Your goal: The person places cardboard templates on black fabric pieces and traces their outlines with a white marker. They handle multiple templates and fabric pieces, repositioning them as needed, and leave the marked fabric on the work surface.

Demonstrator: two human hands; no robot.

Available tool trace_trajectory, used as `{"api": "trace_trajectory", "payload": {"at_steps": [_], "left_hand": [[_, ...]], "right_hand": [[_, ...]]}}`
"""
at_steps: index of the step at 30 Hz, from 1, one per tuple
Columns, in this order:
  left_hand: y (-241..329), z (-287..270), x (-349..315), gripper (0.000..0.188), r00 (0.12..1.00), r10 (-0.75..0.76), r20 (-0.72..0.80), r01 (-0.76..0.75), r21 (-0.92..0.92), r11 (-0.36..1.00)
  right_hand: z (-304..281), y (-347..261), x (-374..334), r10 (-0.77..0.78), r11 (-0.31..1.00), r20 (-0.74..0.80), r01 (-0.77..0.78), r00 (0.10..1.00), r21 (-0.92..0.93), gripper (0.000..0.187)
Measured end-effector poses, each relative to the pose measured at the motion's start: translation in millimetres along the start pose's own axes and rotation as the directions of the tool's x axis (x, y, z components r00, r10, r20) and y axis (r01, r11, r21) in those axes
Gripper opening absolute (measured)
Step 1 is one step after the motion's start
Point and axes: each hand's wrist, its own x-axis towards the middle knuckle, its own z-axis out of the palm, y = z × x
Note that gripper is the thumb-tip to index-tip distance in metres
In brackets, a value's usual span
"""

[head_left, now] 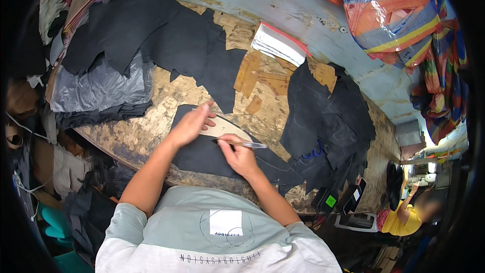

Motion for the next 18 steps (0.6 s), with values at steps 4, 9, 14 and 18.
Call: {"api": "trace_trajectory", "payload": {"at_steps": [4, 9, 14, 18], "left_hand": [[-7.4, -17.9, 11.7, 0.066, 0.987, -0.147, 0.065, 0.161, -0.384, 0.909], [-10.4, -15.1, 11.3, 0.067, 0.989, -0.142, 0.047, 0.15, -0.382, 0.912], [-8.8, -13.2, 9.0, 0.068, 0.993, -0.113, 0.026, 0.116, -0.29, 0.95], [-7.5, -10.1, 8.5, 0.067, 0.997, -0.083, -0.006, 0.081, -0.162, 0.984]], "right_hand": [[27.0, -5.2, 22.4, -0.066, 0.996, 0.1, 0.072, 0.993, -0.056, 0.014], [32.4, -6.1, 29.4, -0.213, 0.964, 0.084, 0.223, 0.974, -0.148, 0.013], [31.4, -8.4, 24.9, -0.139, 0.978, 0.085, 0.15, 0.987, -0.142, 0.011], [20.6, -14.7, 21.4, -0.106, 0.972, 0.026, 0.109, 0.994, -0.207, 0.007]]}}
